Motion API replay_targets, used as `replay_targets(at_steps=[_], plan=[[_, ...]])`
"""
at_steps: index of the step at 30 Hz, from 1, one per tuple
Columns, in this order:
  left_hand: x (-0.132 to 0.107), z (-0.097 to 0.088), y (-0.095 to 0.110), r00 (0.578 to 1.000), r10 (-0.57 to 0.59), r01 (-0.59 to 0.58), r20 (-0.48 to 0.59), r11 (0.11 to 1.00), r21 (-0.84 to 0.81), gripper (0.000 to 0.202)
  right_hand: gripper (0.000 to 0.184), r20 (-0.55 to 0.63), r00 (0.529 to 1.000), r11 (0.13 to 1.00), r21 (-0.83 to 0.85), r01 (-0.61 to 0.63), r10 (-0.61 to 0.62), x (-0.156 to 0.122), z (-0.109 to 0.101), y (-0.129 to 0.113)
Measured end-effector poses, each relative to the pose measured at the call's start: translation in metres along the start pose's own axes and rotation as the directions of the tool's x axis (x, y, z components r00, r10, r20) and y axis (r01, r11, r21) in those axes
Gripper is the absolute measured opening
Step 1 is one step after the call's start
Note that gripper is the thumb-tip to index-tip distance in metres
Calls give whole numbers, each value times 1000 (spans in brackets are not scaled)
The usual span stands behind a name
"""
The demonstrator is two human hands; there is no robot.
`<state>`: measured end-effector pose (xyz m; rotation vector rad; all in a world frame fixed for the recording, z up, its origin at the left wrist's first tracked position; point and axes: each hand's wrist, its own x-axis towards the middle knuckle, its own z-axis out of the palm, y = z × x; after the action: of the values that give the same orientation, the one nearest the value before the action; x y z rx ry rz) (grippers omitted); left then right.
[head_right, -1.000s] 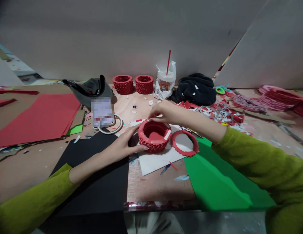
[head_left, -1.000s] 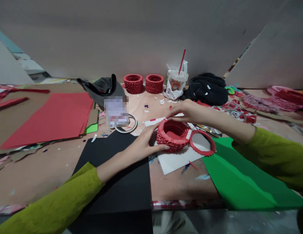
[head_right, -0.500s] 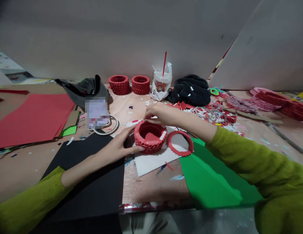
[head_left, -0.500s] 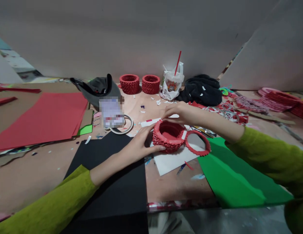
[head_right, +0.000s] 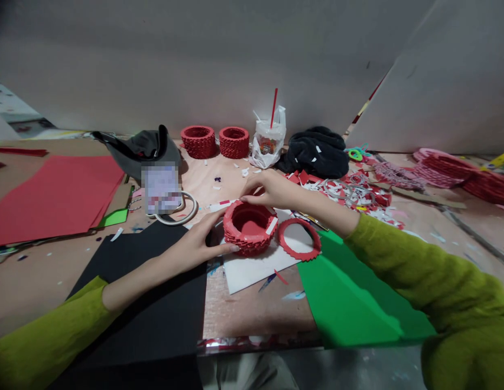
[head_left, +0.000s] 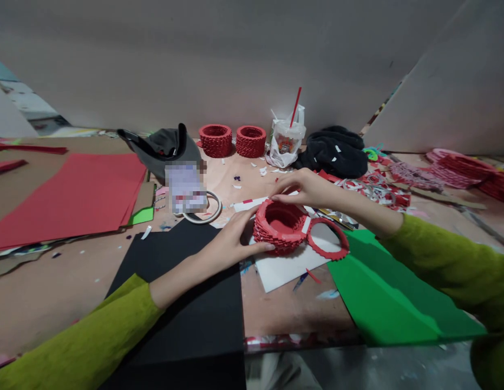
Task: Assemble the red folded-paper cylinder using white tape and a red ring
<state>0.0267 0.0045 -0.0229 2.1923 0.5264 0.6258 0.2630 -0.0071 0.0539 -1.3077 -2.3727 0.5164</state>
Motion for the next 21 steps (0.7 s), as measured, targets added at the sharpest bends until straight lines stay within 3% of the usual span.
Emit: replay_targets(at_steps=[5,9,12,15,18,21], plan=[[0,0,0,1000,-8,8,2,1000,11,79,24,1,984,979,107,-175,176,3,0,-1],[0,0,0,1000,7,-7,0,1000,3,78,21,-77,984,986,51,-158,162,5,5,-7],[0,0,-1,1000,11,-11,-5,1000,-2,79,16,-99,994,992,-108,-66,55,4,7,-15],[0,1,-2,1000,-13,13,-6,1000,5,79,16,-72,997,929,-370,10,-39,3,11,-25],[0,1,-1,1000,-25,25,-6,1000,0,78,19,-80,997,820,-571,-40,-8,2,13,-26],[1,0,0,1000,-15,15,-18,1000,-12,76,17,-221,975,789,-593,-162,34,1,4,-13]])
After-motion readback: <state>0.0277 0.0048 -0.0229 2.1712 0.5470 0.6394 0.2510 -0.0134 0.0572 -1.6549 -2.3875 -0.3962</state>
